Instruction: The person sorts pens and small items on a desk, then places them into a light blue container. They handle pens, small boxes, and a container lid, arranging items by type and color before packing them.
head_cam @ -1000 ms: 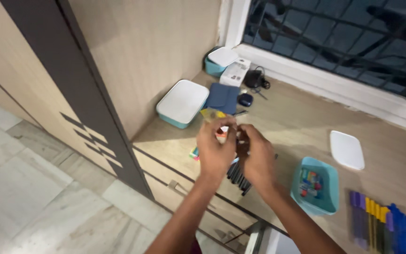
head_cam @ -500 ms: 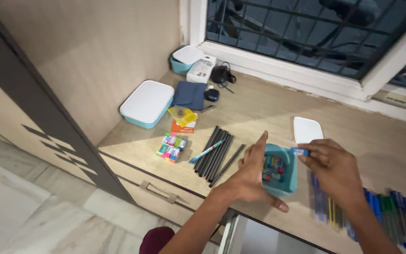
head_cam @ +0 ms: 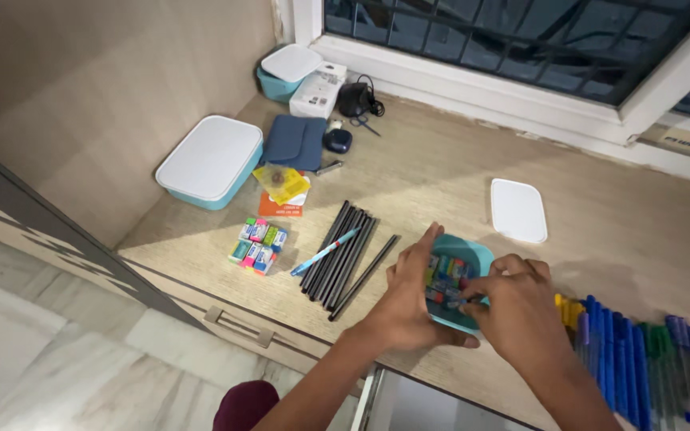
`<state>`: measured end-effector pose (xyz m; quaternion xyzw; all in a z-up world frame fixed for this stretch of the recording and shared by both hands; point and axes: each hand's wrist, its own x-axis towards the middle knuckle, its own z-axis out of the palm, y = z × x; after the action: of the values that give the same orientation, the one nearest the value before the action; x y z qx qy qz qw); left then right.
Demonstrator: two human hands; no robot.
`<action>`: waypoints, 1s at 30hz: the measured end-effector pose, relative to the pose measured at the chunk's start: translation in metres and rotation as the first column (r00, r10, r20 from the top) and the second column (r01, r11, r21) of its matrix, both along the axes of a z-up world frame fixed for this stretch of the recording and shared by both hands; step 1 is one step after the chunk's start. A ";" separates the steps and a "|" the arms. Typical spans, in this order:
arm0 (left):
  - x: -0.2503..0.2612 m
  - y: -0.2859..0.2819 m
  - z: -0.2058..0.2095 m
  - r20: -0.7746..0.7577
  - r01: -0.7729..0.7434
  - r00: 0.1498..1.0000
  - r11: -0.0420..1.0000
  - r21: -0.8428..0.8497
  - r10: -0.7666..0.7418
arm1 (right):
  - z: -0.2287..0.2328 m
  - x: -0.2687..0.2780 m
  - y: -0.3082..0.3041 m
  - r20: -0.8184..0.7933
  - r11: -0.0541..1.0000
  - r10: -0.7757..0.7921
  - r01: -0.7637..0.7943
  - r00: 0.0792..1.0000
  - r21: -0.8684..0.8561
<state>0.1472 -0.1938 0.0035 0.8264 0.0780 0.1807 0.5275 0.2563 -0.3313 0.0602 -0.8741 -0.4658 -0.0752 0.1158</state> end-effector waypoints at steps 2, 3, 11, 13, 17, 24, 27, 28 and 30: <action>-0.001 0.000 -0.001 -0.016 0.001 1.000 1.000 -0.029 -0.002 | 0.000 -0.002 0.005 0.021 0.999 -0.009 0.010 1.000 -0.050; -0.001 0.001 0.000 -0.024 0.001 1.000 0.999 -0.042 -0.002 | 0.001 -0.003 0.007 0.019 0.996 -0.021 0.023 1.000 -0.085; -0.001 0.002 0.001 0.003 0.006 1.000 1.000 -0.001 -0.006 | 0.008 -0.012 0.017 0.080 0.960 -0.036 0.057 0.996 -0.272; -0.001 0.002 0.003 -0.033 0.007 0.999 1.000 0.014 -0.007 | 0.009 -0.008 0.020 -0.002 0.965 -0.042 0.040 0.999 -0.260; -0.001 0.002 0.005 -0.084 0.014 0.996 1.000 0.005 -0.013 | 0.011 -0.005 0.024 0.029 0.925 -0.079 0.084 0.996 -0.371; 0.000 0.002 -0.003 0.031 0.005 0.999 0.999 0.047 -0.007 | 0.018 -0.010 0.025 0.027 0.930 -0.010 0.020 1.000 -0.367; 0.000 0.003 -0.003 -0.031 0.022 0.999 0.999 0.029 -0.021 | 0.019 -0.010 0.023 0.066 0.944 0.064 -0.039 0.996 -0.328; 0.000 0.003 -0.003 -0.015 0.016 1.000 0.999 0.031 -0.016 | 0.019 -0.010 0.023 0.088 0.947 0.095 -0.062 0.992 -0.314; -0.002 0.002 -0.003 0.017 0.006 1.000 0.999 0.034 -0.007 | 0.019 -0.009 0.023 0.098 0.945 0.088 -0.052 0.991 -0.323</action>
<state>0.1456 -0.1914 0.0009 0.8338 0.0678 0.1874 0.5148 0.2473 -0.3088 0.0791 -0.8587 -0.5081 -0.0429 -0.0507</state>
